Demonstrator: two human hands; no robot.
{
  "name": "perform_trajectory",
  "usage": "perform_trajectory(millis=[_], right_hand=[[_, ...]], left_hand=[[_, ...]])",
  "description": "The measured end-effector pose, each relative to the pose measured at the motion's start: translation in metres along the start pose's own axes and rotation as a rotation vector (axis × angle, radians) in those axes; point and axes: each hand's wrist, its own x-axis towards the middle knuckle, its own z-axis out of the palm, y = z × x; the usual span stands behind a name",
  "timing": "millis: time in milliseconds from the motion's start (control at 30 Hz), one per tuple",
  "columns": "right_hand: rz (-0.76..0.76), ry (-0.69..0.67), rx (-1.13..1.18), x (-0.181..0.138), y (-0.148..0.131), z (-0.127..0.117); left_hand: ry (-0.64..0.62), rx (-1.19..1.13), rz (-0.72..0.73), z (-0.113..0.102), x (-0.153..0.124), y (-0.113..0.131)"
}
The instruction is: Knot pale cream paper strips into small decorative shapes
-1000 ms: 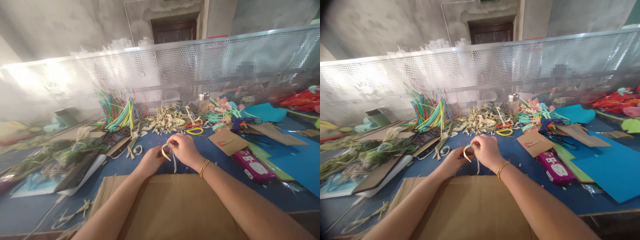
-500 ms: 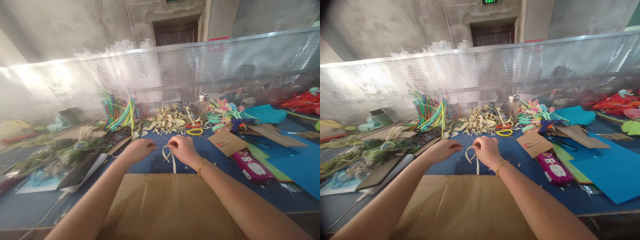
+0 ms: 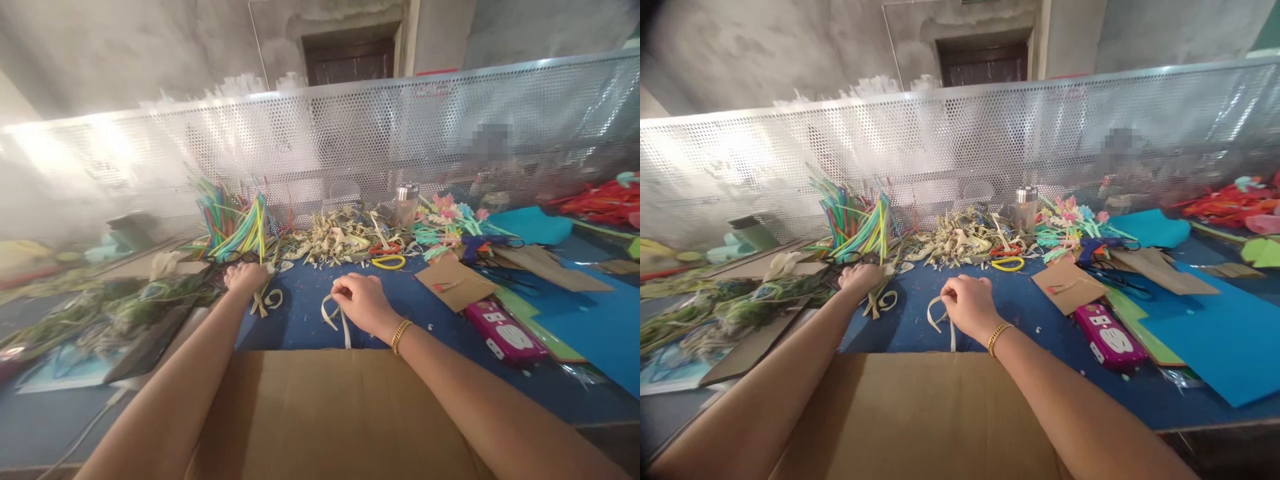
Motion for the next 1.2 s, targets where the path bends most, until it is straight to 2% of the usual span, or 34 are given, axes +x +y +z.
perform_trajectory(millis=[67, 133, 233, 500, 633, 767, 833, 933, 1033, 1133, 1200], right_hand=[[0.003, -0.006, 0.001, 0.000, 0.000, 0.000], [0.003, -0.010, 0.003, 0.000, 0.001, 0.001], [0.002, -0.011, 0.002, 0.000, 0.001, 0.003], [-0.006, -0.003, -0.013, 0.000, 0.001, 0.004], [0.002, 0.010, -0.023, 0.002, 0.003, 0.002], [0.020, 0.065, -0.001, 0.006, 0.011, 0.000], [0.033, 0.102, 0.055, 0.010, 0.016, -0.002], [0.072, 0.175, 0.161, 0.014, 0.023, -0.003], [0.100, 0.231, 0.253, 0.017, 0.026, -0.004], [0.097, 0.267, 0.295, 0.018, 0.027, -0.002], [0.093, 0.265, 0.307, 0.018, 0.027, -0.001]], left_hand=[[-0.008, -0.016, -0.021, 0.003, 0.000, 0.013], [0.078, -0.034, -0.019, 0.007, -0.001, 0.026], [0.037, 0.045, 0.146, 0.012, -0.002, 0.045], [-0.035, 0.114, 0.442, 0.018, -0.017, 0.088], [0.051, 0.117, 0.568, 0.008, -0.042, 0.106], [0.071, 0.056, 0.694, -0.014, -0.076, 0.117], [0.023, -0.108, 0.798, -0.024, -0.094, 0.116], [-0.068, -0.308, 0.879, -0.029, -0.120, 0.109], [-0.104, -0.437, 0.800, -0.023, -0.138, 0.099], [-0.044, -0.637, 0.633, -0.014, -0.147, 0.092], [-0.098, -0.827, 0.586, -0.010, -0.152, 0.091]])
